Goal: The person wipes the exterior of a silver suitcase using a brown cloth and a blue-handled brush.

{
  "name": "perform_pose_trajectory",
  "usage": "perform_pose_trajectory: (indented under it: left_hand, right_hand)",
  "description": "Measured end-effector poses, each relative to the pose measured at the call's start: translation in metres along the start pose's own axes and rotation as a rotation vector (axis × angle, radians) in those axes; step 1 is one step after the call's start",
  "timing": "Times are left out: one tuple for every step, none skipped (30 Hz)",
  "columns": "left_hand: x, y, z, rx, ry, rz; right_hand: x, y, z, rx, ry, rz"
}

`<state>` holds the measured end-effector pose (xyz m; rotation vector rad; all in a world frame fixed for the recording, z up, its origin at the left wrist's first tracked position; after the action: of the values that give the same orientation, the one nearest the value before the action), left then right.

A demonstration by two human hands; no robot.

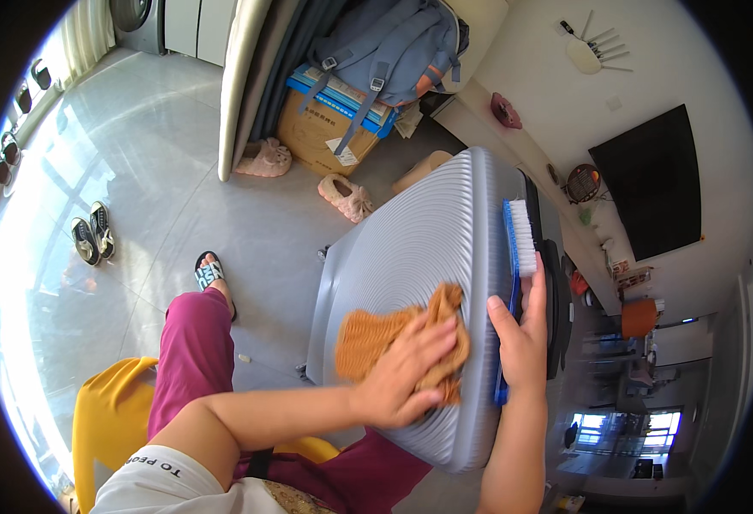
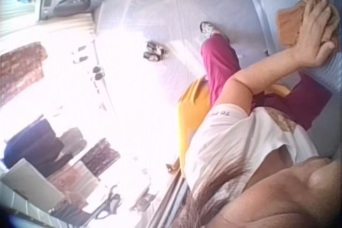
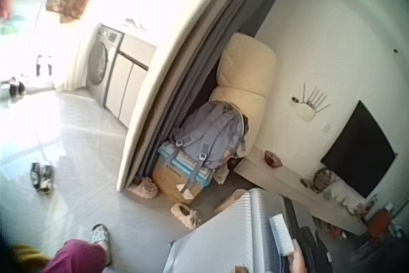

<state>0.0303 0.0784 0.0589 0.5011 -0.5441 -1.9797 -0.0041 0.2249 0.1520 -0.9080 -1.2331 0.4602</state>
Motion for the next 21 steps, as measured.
perform_pose_trajectory:
  left_hand:
    - [0.005, -0.017, 0.014, 0.009, -0.002, 0.029]
    - [0.009, -0.036, 0.024, 0.016, -0.002, 0.059]
    - [0.015, -0.066, 0.029, 0.181, 0.068, -0.002]
    - [0.019, -0.094, 0.026, 0.345, 0.140, -0.062]
    - [0.023, -0.114, 0.018, 0.445, 0.213, -0.106]
    - [0.027, -0.132, 0.010, 0.542, 0.290, -0.148]
    - [0.021, -0.135, -0.001, 0.592, 0.298, -0.137]
    - [0.012, -0.131, -0.017, 0.618, 0.297, -0.164]
    - [0.003, -0.114, -0.027, 0.584, 0.263, -0.151]
    - [-0.004, -0.094, -0.039, 0.550, 0.230, -0.137]
    - [-0.007, -0.065, -0.050, 0.538, 0.188, -0.142]
    - [-0.009, -0.036, -0.059, 0.529, 0.148, -0.149]
    - [-0.011, -0.009, -0.066, 0.461, 0.097, -0.129]
    - [-0.014, 0.014, -0.068, 0.394, 0.042, -0.118]
    - [-0.018, 0.030, -0.058, 0.306, -0.007, -0.139]
    - [-0.021, 0.043, -0.044, 0.212, -0.052, -0.155]
    - [-0.022, 0.050, -0.025, 0.117, -0.086, -0.114]
    - [-0.020, 0.048, -0.011, 0.039, -0.119, -0.031]
    - [-0.020, 0.039, 0.005, -0.036, -0.151, 0.020]
    - [-0.013, 0.027, 0.024, -0.085, -0.136, 0.081]
    - [-0.009, 0.005, 0.037, 0.010, -0.097, 0.120]
  right_hand:
    - [0.000, -0.001, 0.002, -0.002, -0.003, 0.031]
    - [0.000, 0.000, 0.005, 0.000, 0.004, 0.033]
    - [-0.002, 0.002, 0.011, 0.007, 0.006, 0.039]
    - [-0.004, 0.004, 0.016, 0.015, 0.008, 0.047]
    - [-0.004, 0.006, 0.020, 0.011, 0.021, -0.011]
    - [-0.003, 0.008, 0.025, 0.008, 0.036, -0.054]
    - [0.002, 0.016, 0.027, -0.003, 0.065, -0.101]
    - [0.007, 0.020, 0.029, -0.013, 0.093, -0.148]
    - [0.010, 0.026, 0.027, -0.032, 0.098, -0.133]
    - [0.014, 0.025, 0.026, -0.033, 0.105, -0.143]
    - [0.014, 0.024, 0.023, -0.037, 0.101, -0.147]
    - [0.014, 0.026, 0.021, -0.044, 0.096, -0.152]
    - [0.012, 0.027, 0.020, -0.034, 0.082, -0.145]
    - [0.011, 0.029, 0.019, -0.029, 0.074, -0.142]
    - [0.014, 0.030, 0.016, -0.026, 0.073, -0.141]
    - [0.014, 0.029, 0.016, -0.027, 0.080, -0.151]
    - [0.014, 0.030, 0.015, -0.032, 0.087, -0.160]
    - [0.011, 0.031, 0.018, -0.017, 0.085, -0.181]
    - [0.012, 0.030, 0.019, -0.003, 0.090, -0.209]
    - [0.010, 0.035, 0.026, -0.040, 0.110, -0.249]
    - [0.009, 0.034, 0.027, -0.023, 0.108, -0.237]
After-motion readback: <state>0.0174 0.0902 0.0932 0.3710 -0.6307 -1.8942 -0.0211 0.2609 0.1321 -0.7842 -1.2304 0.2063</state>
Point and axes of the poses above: each hand's wrist, its own z-axis towards the middle knuckle, its own x-axis out of the back of the hand, y = z × x, the point moved 7 cm from there along z, towards the middle knuckle, and after that the axes turned 7 degrees about -x, right-handed, at the moved point
